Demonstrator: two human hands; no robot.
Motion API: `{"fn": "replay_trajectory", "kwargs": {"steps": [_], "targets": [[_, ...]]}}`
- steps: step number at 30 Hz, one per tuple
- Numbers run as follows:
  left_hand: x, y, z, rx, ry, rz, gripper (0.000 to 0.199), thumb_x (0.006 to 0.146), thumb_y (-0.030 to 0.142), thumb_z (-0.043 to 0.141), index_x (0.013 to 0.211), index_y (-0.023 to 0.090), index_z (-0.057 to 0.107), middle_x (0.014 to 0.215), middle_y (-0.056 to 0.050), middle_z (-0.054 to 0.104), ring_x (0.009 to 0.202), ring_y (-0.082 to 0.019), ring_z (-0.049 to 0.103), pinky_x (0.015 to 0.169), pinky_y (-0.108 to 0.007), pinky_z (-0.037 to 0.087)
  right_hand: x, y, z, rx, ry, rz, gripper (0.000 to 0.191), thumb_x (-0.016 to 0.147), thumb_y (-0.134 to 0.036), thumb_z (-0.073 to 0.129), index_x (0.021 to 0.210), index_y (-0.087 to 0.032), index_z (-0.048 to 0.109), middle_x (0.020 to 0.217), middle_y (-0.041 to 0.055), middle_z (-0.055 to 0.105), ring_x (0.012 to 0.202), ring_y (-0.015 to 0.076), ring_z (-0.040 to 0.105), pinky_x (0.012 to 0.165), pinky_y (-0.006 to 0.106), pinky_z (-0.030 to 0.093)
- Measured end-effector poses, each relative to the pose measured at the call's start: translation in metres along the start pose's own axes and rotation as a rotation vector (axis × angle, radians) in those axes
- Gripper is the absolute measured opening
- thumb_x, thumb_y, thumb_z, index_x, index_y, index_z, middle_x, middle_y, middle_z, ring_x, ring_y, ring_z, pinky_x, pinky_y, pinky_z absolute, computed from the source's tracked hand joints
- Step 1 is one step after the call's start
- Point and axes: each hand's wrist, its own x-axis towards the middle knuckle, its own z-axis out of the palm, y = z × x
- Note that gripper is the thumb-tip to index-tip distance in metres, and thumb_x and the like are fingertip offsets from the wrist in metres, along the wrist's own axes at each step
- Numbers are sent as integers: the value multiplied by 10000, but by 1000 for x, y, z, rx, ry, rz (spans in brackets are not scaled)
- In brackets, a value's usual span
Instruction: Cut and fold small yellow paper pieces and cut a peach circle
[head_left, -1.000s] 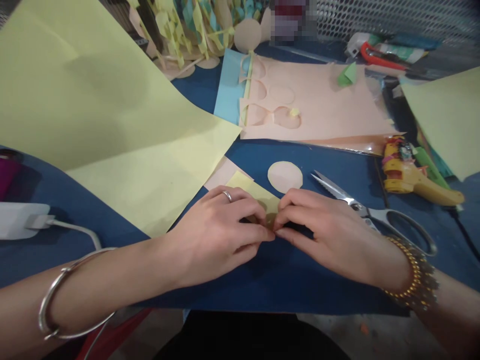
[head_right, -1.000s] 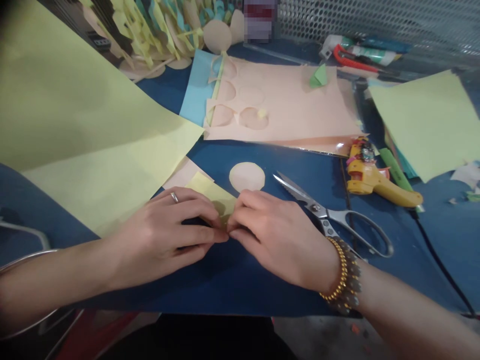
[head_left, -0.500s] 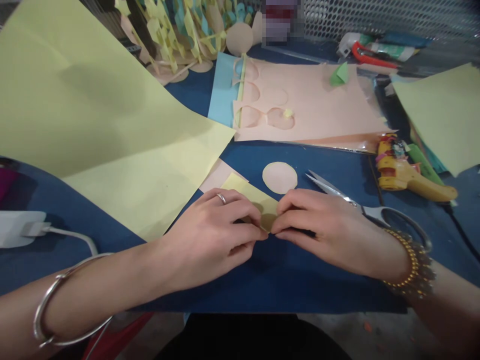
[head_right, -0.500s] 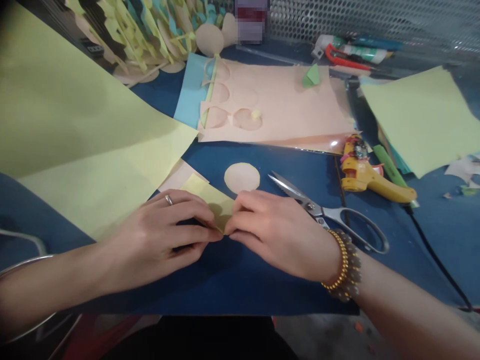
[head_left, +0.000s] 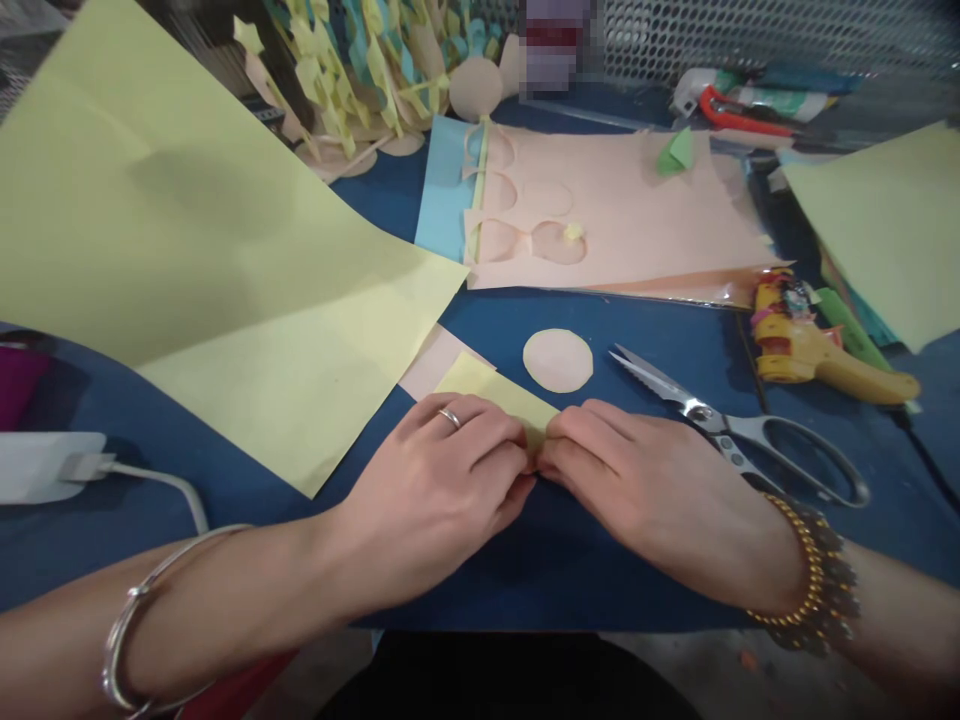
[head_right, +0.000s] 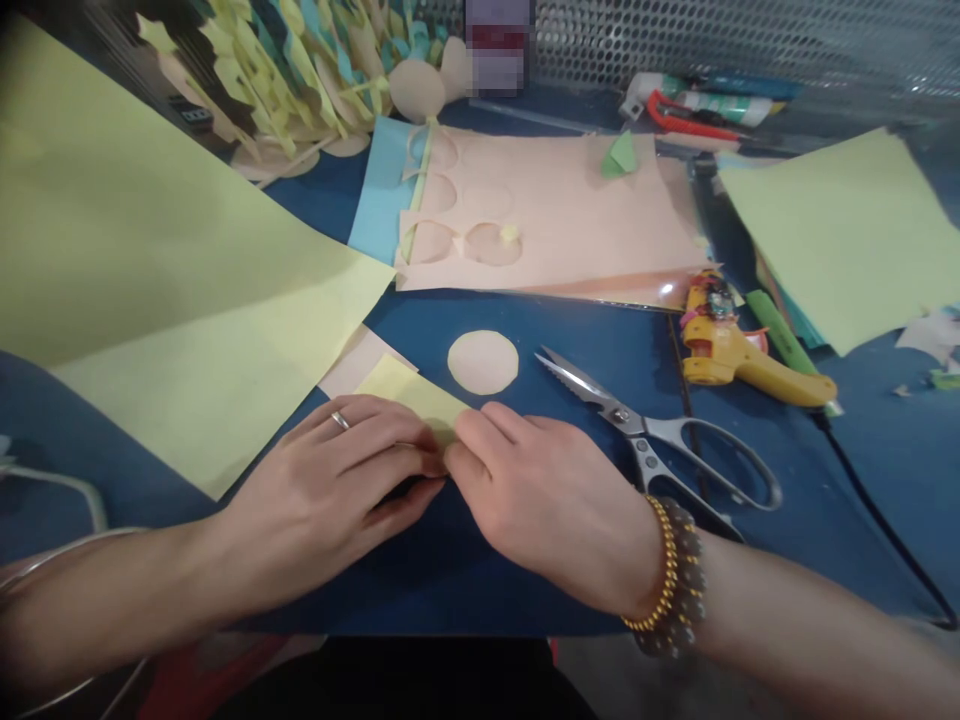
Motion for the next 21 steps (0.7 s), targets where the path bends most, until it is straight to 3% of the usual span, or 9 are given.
{"fn": "replay_trajectory", "kwargs": {"steps": [9,14,21], "targets": [[0,6,0,133,-3,55,137,859,178,547,847,115,668,868,-82,663,879,-256,635,735,-407,544,1,3,5,54,-85,63,130,914,-124,455,816,-155,535,821,51,520,731,197,485,578,323,377],[2,8,1,81,10,-20,162,866,173,522,801,117,659,849,-70,656,851,-224,633,779,-405,537,0,7,3,158,-97,62,181,948,-201,438,829,-146,563,858,58,542,786,198,525,637,326,425],[5,6,1,14,-16,-60,150,861,178,520,799,131,648,882,-62,653,878,-217,628,809,-410,527,-1,1,5,40,-68,47,144,893,-83,452,807,-161,536,814,48,519,726,196,479,570,319,361]]}}
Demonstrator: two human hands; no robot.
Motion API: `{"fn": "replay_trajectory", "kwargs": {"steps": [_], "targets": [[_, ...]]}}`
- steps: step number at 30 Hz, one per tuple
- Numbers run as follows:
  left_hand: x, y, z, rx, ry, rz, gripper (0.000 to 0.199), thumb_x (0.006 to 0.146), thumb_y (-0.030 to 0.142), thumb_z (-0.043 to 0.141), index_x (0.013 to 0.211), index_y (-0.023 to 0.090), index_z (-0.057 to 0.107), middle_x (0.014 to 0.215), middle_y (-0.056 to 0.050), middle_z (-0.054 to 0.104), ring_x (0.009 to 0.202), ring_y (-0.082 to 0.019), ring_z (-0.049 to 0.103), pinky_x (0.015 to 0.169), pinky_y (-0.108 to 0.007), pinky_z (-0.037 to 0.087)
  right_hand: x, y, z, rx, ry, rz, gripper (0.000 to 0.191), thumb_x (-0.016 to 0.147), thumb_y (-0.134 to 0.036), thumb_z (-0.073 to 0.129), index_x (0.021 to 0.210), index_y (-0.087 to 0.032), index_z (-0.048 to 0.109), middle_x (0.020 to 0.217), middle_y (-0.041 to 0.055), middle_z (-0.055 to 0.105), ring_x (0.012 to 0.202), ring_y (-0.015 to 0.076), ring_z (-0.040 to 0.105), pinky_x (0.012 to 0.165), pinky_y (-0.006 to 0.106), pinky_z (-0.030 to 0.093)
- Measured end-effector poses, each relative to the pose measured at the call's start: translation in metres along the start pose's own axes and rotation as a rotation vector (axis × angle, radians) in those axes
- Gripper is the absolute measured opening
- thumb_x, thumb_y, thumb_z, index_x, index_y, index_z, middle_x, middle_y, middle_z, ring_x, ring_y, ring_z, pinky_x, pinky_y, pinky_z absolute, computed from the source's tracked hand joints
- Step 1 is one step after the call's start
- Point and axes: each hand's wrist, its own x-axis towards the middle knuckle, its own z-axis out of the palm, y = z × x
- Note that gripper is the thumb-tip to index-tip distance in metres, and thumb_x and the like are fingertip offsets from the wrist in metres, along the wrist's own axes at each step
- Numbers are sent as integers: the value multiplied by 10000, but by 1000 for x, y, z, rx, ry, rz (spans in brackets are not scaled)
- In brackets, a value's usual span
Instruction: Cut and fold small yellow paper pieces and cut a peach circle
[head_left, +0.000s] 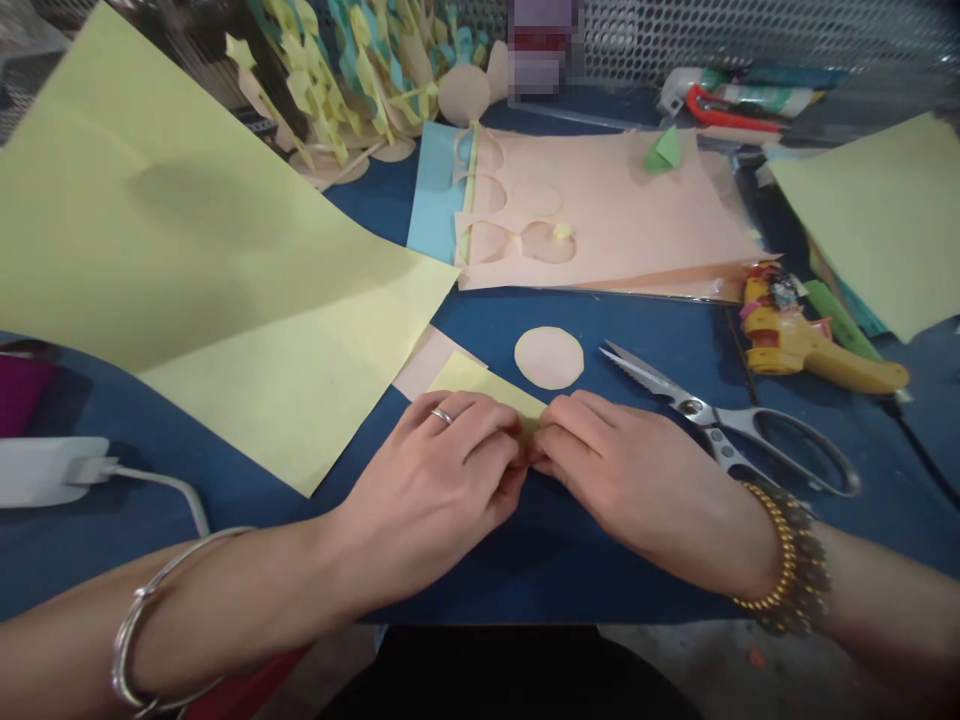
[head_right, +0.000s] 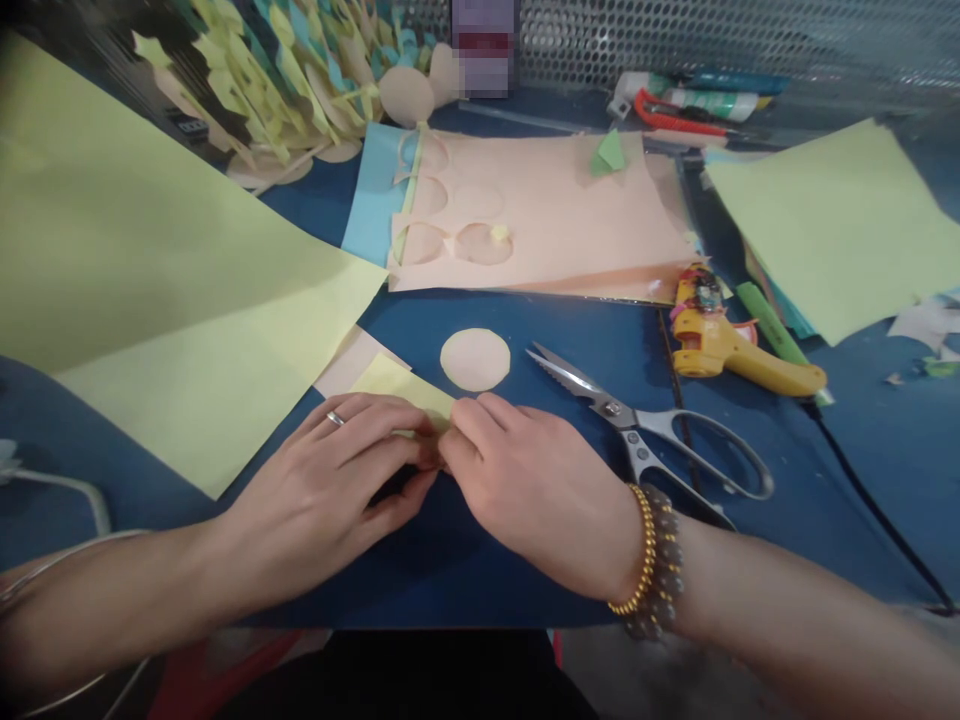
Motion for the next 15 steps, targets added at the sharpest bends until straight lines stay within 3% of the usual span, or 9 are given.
{"fn": "replay_trajectory", "kwargs": {"steps": [5,9,15], "targets": [[-6,-3,-4,26,-8,84,124,852,172,539,866,140,657,936,-69,660,923,-228,625,811,-394,535,4,-3,-2,-8,-7,23,101,879,-96,482,813,-163,519,803,40,504,705,189,461,552,317,330],[-9,-4,-4,39,-25,137,126,850,145,540,828,165,663,939,-48,659,882,-180,635,904,-384,511,8,-1,-8,99,-102,85,102,861,-80,485,822,-164,526,833,37,519,698,173,480,543,300,325],[-10,-1,-2,100,58,172,149,867,145,533,834,176,675,892,-25,674,887,-157,654,939,-353,513,12,2,-16,194,-177,138,122,860,-83,469,820,-158,557,849,36,543,727,167,515,567,282,354]]}}
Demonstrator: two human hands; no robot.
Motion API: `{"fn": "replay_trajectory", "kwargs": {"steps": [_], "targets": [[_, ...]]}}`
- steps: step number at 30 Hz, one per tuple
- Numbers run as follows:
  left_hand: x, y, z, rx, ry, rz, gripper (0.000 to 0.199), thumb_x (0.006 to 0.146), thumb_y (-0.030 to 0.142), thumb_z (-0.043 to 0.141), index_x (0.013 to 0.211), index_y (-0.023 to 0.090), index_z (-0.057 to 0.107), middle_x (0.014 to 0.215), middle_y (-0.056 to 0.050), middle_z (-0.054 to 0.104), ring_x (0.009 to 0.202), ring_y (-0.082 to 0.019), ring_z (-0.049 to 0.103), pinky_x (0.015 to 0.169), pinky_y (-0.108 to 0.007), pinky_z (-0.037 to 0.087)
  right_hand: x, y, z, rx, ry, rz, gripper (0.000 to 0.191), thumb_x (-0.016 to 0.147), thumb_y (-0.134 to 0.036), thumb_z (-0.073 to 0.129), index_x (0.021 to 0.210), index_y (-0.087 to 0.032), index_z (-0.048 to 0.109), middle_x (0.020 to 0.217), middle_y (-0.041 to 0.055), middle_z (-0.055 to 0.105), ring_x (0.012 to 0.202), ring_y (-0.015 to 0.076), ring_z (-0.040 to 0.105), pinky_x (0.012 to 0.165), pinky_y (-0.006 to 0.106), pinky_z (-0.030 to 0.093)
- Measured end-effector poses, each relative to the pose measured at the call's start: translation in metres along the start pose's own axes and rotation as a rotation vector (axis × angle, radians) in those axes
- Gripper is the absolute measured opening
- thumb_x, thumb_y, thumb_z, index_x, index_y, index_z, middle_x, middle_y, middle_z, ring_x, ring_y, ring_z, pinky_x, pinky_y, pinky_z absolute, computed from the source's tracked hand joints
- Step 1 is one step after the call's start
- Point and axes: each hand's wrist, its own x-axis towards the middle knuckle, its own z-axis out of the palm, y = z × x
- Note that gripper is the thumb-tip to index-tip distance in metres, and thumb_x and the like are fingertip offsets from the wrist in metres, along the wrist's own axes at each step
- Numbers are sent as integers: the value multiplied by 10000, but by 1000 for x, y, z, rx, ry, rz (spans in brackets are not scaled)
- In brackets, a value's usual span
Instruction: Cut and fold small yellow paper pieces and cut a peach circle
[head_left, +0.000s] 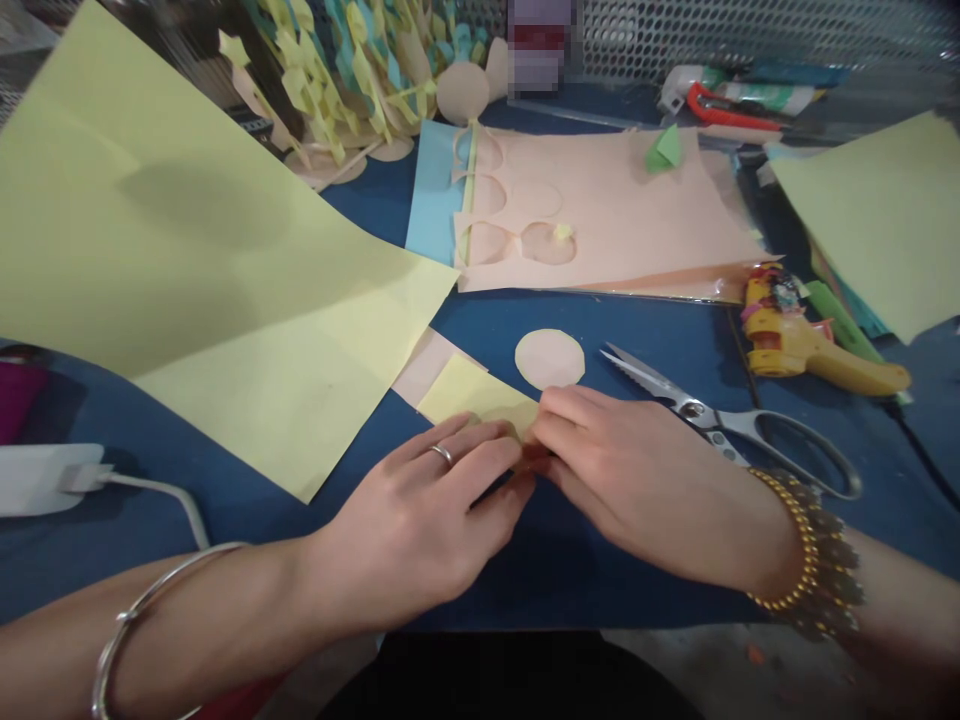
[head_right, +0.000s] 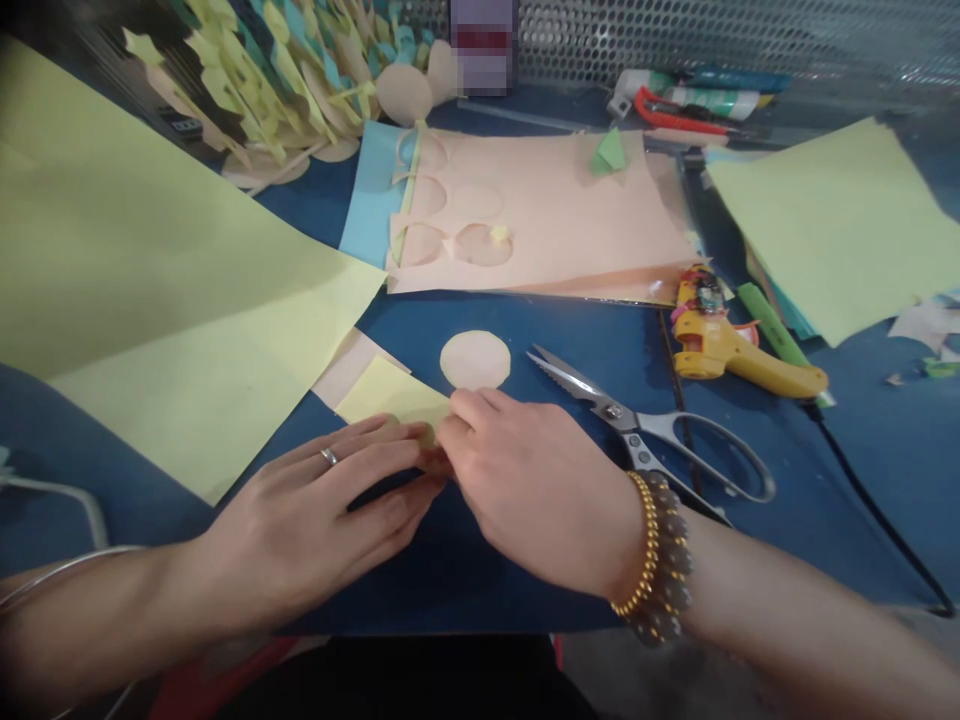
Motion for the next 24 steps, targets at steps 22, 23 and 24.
{"fn": "replay_trajectory", "kwargs": {"steps": [22,23,24], "targets": [[0,-1,0,-5,24,19,128,867,164,553,890,148,678,888,-38,692,914,-171,669,899,-338,558,-5,10,5,-32,127,-119,173,924,-158,462,870,-167,627,856,34,574,760,161,547,576,270,420],[0,0,0,-6,24,17,132,869,165,549,883,149,679,882,-37,693,904,-171,671,892,-339,562,-6,9,6,-89,140,-128,191,925,-142,443,857,-158,620,844,41,569,747,165,539,546,268,404],[0,0,0,-6,23,17,135,869,166,547,881,150,681,879,-38,693,897,-173,674,886,-343,565,-6,7,7,-140,153,-138,209,926,-125,422,844,-151,612,832,47,563,734,168,529,520,267,385]]}}
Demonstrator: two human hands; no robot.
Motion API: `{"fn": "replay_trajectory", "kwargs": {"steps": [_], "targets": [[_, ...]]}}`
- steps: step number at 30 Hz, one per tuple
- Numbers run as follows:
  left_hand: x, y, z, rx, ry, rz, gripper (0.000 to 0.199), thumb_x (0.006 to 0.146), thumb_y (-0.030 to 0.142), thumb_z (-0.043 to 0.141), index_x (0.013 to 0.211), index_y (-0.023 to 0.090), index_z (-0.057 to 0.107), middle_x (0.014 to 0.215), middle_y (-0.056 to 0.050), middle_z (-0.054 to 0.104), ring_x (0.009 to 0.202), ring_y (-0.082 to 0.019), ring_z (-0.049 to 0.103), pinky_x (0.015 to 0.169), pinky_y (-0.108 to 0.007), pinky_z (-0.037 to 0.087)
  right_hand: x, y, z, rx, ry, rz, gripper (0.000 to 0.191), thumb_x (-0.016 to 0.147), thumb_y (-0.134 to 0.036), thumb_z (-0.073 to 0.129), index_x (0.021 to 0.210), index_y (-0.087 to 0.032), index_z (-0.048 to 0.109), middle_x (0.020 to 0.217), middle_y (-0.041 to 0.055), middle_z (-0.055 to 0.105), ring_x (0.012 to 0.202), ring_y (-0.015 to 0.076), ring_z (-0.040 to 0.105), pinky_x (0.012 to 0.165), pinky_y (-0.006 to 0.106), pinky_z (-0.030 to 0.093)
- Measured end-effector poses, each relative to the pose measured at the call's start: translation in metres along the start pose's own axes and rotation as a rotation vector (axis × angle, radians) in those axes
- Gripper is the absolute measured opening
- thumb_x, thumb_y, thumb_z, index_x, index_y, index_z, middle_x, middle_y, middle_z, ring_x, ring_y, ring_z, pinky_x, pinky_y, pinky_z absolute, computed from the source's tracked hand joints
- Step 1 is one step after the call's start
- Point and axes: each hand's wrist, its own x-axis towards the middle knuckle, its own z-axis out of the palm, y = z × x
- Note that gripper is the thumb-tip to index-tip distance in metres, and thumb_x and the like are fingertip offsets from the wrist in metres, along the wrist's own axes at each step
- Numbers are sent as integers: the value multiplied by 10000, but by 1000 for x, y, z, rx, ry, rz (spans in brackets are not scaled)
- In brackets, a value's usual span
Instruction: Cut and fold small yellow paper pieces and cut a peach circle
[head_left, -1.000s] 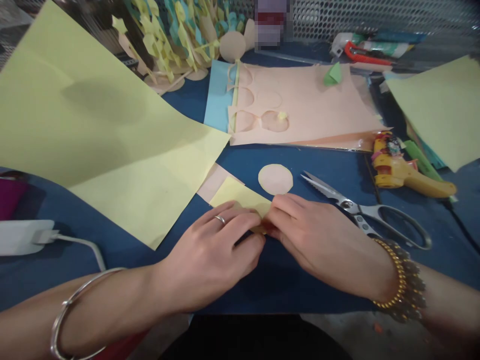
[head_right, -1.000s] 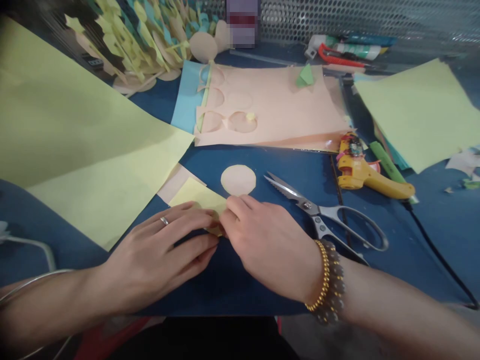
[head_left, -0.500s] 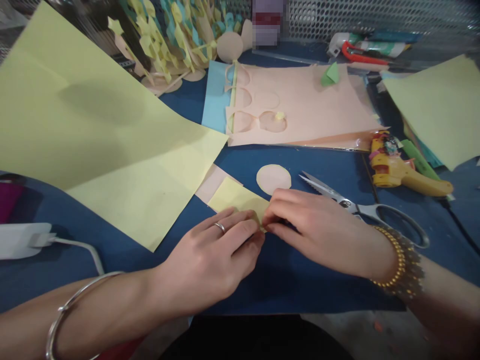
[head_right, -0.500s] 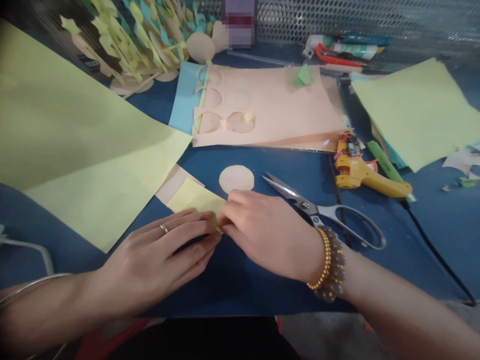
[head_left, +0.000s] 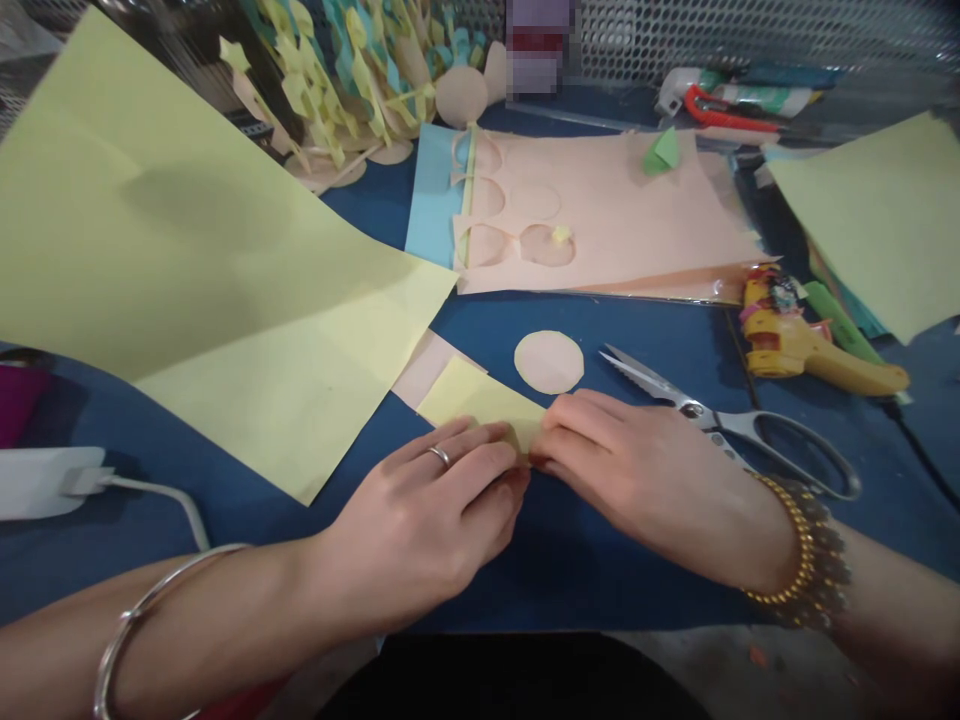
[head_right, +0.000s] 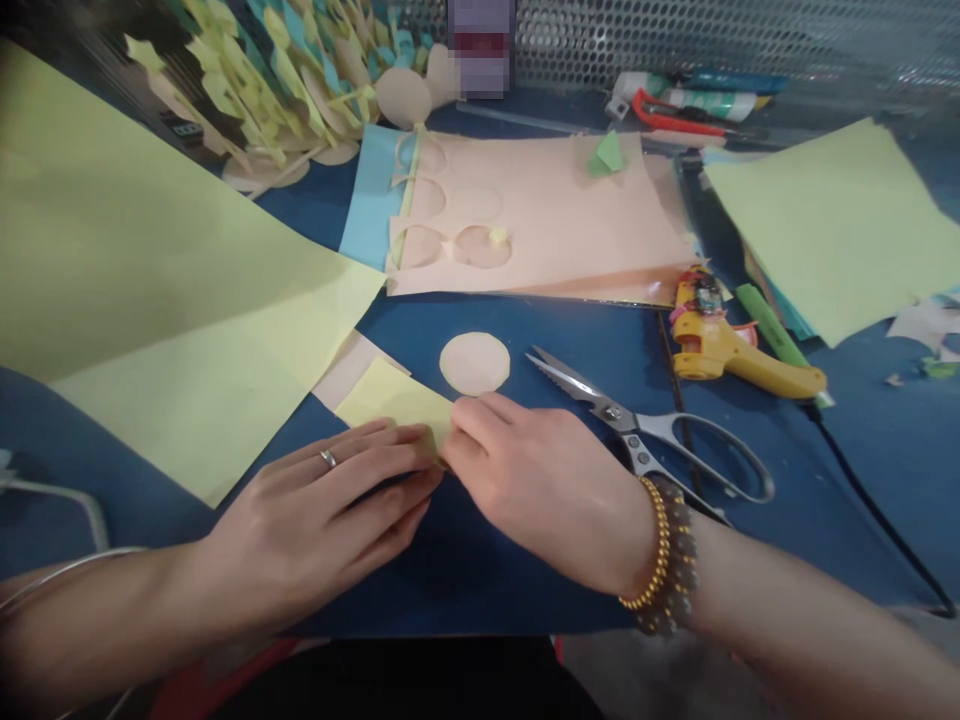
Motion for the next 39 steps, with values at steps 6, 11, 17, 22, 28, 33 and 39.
{"fn": "replay_trajectory", "kwargs": {"steps": [6,11,17,22,28,33,39], "targets": [[-1,0,0,4,-10,16,141,856,163,568,929,139,685,899,-56,696,955,-202,665,898,-363,561,1,-1,1,-79,-24,-29,195,905,-90,401,823,-148,568,824,60,542,720,178,503,476,269,324],[-3,0,1,-2,-11,25,126,848,136,567,893,146,685,892,-53,697,936,-203,671,898,-382,562,2,-2,-1,-34,-76,26,129,885,-100,441,845,-157,550,847,57,539,724,185,508,486,273,323],[-7,0,3,14,-16,53,155,828,130,598,960,109,676,932,-72,698,964,-206,664,944,-379,537,4,-4,-1,45,-109,101,113,877,-108,461,841,-168,550,868,47,548,748,182,519,544,275,363],[-7,-1,3,19,-26,54,164,833,128,590,971,108,676,938,-68,695,1003,-212,655,959,-371,529,3,-1,-1,114,-97,128,110,887,-137,470,857,-169,570,873,37,556,754,167,530,554,266,365],[-6,0,2,27,-19,55,182,828,126,597,990,102,675,945,-74,699,1008,-224,654,949,-378,535,3,-1,0,152,-69,142,112,902,-157,470,855,-168,571,864,28,553,746,157,530,575,260,373],[-7,0,3,27,-11,63,201,822,130,610,1010,94,673,954,-78,704,1002,-224,657,957,-386,528,3,-1,-1,144,-70,146,144,932,-202,436,860,-174,557,870,23,538,753,162,527,582,273,380],[-3,0,1,27,-1,58,138,829,143,606,931,111,693,900,-69,709,921,-206,679,902,-372,556,3,-2,-3,122,-74,140,177,942,-223,413,851,-172,557,859,23,526,726,159,517,556,280,364]]}}
